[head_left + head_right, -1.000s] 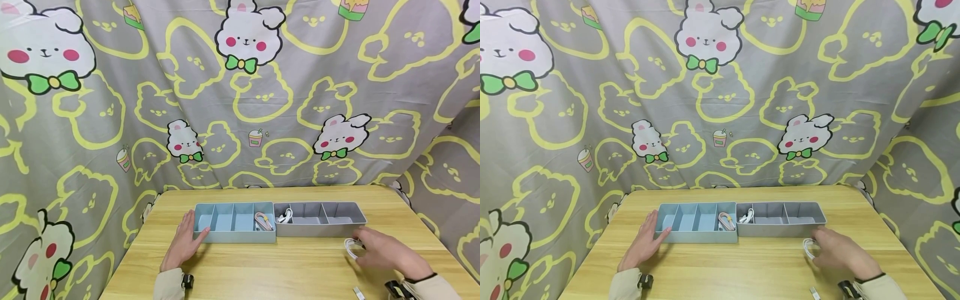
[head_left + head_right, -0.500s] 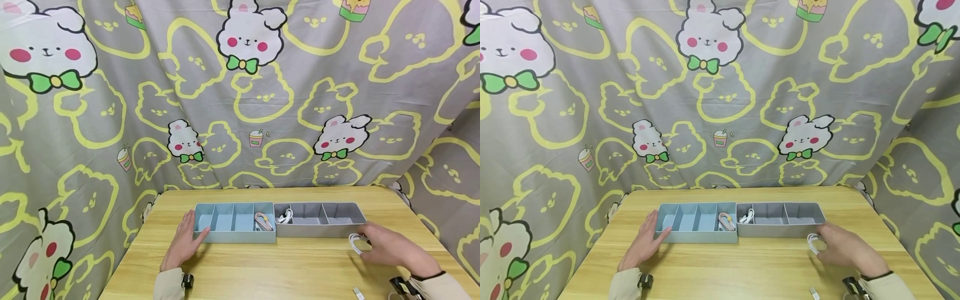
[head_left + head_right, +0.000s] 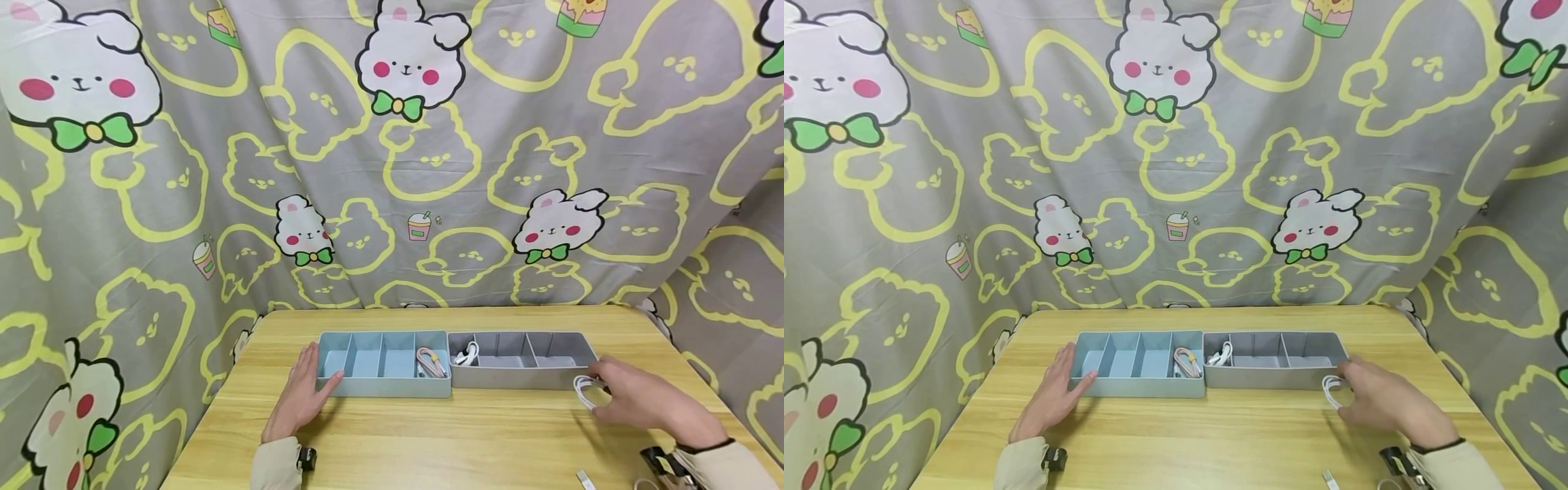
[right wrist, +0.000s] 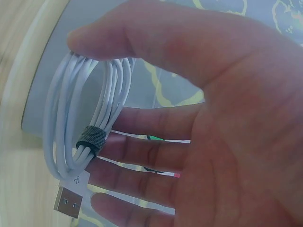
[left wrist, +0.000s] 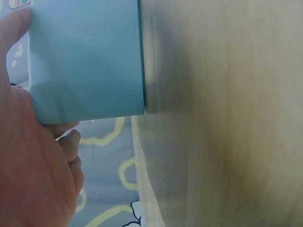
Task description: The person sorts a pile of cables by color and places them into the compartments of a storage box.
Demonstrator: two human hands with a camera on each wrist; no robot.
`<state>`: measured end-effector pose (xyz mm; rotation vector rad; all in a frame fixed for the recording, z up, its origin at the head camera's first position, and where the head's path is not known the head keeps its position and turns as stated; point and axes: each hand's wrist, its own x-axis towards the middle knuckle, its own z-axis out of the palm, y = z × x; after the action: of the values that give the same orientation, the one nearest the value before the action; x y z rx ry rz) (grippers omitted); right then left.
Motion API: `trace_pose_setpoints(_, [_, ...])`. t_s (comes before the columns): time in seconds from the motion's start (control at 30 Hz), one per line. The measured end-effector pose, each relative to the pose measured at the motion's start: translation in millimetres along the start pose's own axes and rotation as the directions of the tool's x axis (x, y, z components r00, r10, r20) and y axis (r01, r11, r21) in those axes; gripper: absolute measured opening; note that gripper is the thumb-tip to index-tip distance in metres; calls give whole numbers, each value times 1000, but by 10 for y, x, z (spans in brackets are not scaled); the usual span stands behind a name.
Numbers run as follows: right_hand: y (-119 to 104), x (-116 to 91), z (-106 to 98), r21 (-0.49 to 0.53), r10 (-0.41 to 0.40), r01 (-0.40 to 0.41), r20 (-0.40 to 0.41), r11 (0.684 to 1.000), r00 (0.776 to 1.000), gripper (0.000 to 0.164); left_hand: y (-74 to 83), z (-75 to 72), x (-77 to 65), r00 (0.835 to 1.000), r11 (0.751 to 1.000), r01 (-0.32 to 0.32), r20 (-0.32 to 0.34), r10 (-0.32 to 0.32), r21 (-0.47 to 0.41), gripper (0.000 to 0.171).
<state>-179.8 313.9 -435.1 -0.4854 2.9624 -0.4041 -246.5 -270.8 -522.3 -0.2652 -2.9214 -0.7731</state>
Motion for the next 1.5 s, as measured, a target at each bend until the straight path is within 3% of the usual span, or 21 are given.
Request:
trace_pose_setpoints(0.37, [1, -10, -52, -4, -7, 6, -39, 1000, 999, 43, -2, 2, 1, 1000, 1000, -7, 2, 7, 1, 96])
trace_pose_setpoints(0.53, [20, -8, -59, -33, -16, 14, -73, 999, 997, 45, 5, 0, 1, 1000, 1000, -9, -3, 9, -4, 95])
trace_pose_setpoints(0.97, [9, 19, -147, -31, 14, -16, -57, 999, 998, 49, -28, 12, 2, 999, 999, -29, -28, 29, -15, 97])
trace_pose_setpoints(1.5, [25, 115, -223, -49, 5, -8, -52, 999, 999, 49, -35, 15, 11, 1000, 1000, -14, -5, 14, -6, 96])
